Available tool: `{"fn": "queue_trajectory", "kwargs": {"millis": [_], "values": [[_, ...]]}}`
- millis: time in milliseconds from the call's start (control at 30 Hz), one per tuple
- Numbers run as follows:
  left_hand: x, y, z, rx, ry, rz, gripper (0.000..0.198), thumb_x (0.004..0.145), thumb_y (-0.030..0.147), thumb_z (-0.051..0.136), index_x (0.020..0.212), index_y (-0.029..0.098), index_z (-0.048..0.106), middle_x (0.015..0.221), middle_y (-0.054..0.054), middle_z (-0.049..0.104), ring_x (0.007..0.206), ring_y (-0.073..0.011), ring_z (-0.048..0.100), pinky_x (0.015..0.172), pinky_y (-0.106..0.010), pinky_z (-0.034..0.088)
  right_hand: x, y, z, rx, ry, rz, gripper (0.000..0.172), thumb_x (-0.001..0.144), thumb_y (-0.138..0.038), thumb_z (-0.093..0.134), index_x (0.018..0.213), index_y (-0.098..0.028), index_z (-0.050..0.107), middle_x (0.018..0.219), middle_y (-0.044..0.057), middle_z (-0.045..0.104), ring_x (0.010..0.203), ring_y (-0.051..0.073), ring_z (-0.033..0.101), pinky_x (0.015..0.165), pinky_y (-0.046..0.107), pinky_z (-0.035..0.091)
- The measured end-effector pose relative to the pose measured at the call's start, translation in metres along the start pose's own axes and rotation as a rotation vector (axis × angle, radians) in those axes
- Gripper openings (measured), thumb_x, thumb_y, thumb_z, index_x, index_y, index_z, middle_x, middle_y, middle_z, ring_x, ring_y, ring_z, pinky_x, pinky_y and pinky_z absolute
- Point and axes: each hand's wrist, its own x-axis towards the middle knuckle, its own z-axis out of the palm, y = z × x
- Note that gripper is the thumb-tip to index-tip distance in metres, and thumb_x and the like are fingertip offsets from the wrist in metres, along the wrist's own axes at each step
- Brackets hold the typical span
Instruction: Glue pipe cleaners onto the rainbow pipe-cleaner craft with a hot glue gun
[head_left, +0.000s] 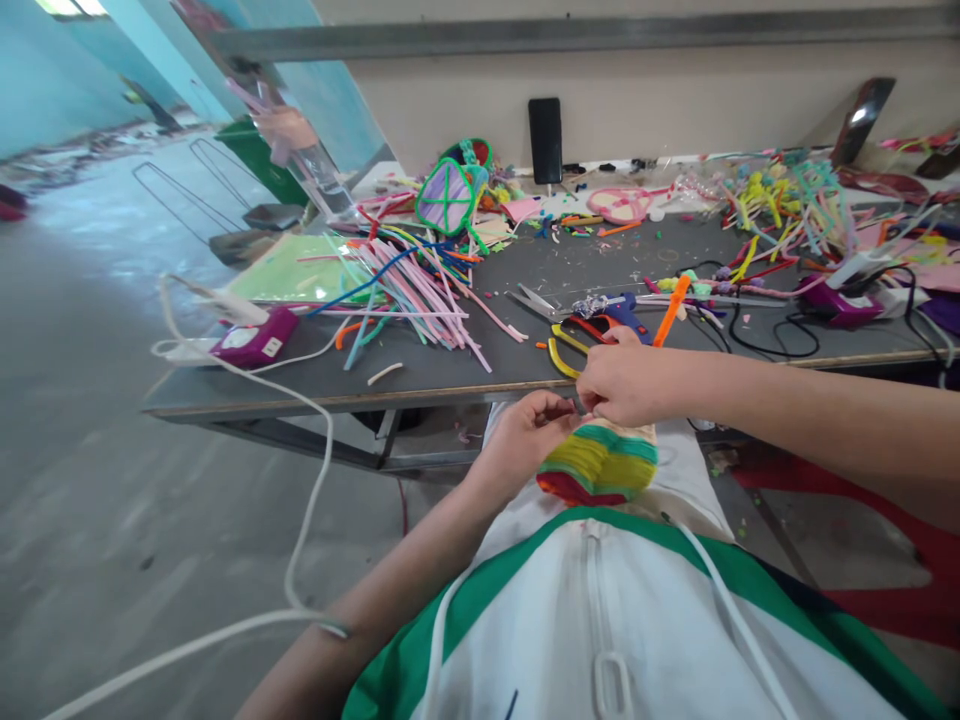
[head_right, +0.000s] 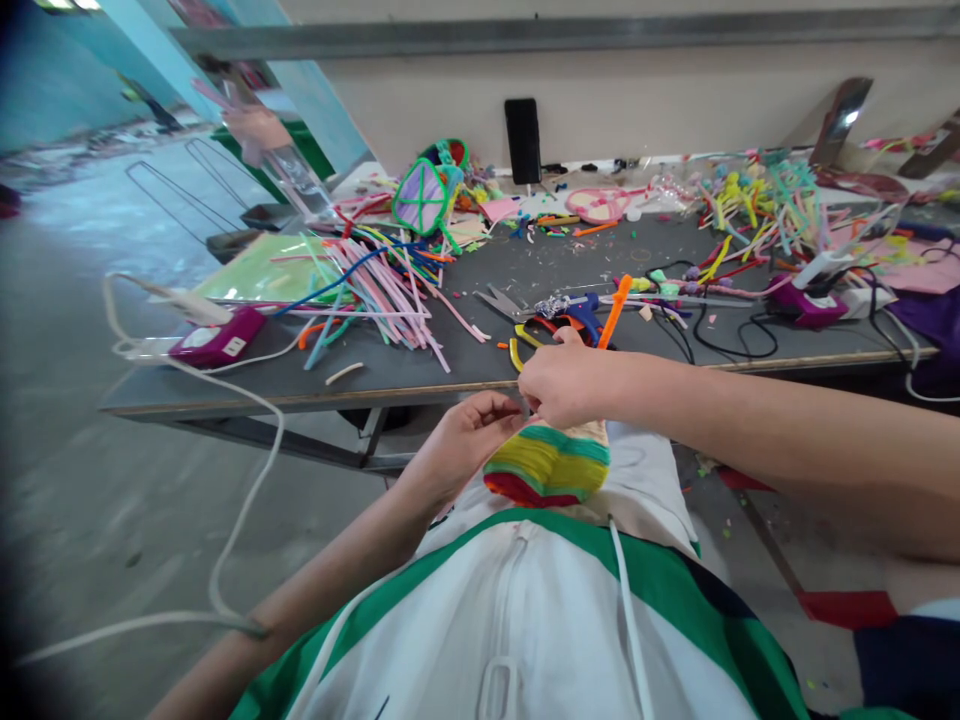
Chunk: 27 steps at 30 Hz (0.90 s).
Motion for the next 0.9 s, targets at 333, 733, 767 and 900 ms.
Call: {"fn": "queue_trajectory", "kwargs": {"millis": [333, 733, 767, 900], "values": [[0.005, -0.003, 0.005, 0.054, -0.015, -0.016, 0.016, 0.067, 0.031, 0.071, 0.074, 0.020, 0.063, 0.068, 0.002, 0.062, 0.060, -0.0122, 0.056, 0.056, -0.023, 0.042, 0.004, 0.003, 0.003, -0.019, 0.000, -0.019, 0.022, 0.072, -0.020, 0.056, 0.081, -0.021, 0.076, 0.078, 0.009, 0.072, 0.080, 0.024, 0.060, 0.075, 0.041, 0.023], [0.003, 0.001, 0.004, -0.123, -0.051, -0.115, 0.023, 0.063, 0.031, 0.076, 0.075, 0.018, 0.062, 0.067, 0.002, 0.063, 0.060, -0.0117, 0.057, 0.057, -0.023, 0.044, 0.002, 0.001, 0.002, 0.002, -0.043, 0.020, 0.023, 0.072, -0.017, 0.055, 0.082, -0.019, 0.076, 0.082, 0.009, 0.073, 0.083, 0.023, 0.059, 0.075, 0.040, 0.022], [0.002, -0.001, 0.003, -0.142, -0.055, -0.114, 0.026, 0.063, 0.032, 0.077, 0.079, 0.018, 0.063, 0.070, 0.001, 0.065, 0.063, -0.0125, 0.058, 0.060, -0.024, 0.046, 0.002, 0.002, 0.003, 0.004, -0.044, 0.024, 0.023, 0.072, -0.017, 0.055, 0.082, -0.019, 0.076, 0.082, 0.009, 0.073, 0.082, 0.023, 0.059, 0.076, 0.040, 0.022], [-0.006, -0.006, -0.005, -0.101, -0.033, -0.032, 0.029, 0.067, 0.034, 0.075, 0.090, 0.019, 0.065, 0.082, -0.001, 0.068, 0.072, -0.0140, 0.061, 0.069, -0.026, 0.048, 0.002, 0.005, 0.005, 0.021, -0.028, 0.031, 0.022, 0.072, -0.019, 0.056, 0.081, -0.019, 0.076, 0.079, 0.008, 0.073, 0.080, 0.023, 0.060, 0.076, 0.040, 0.023]]}}
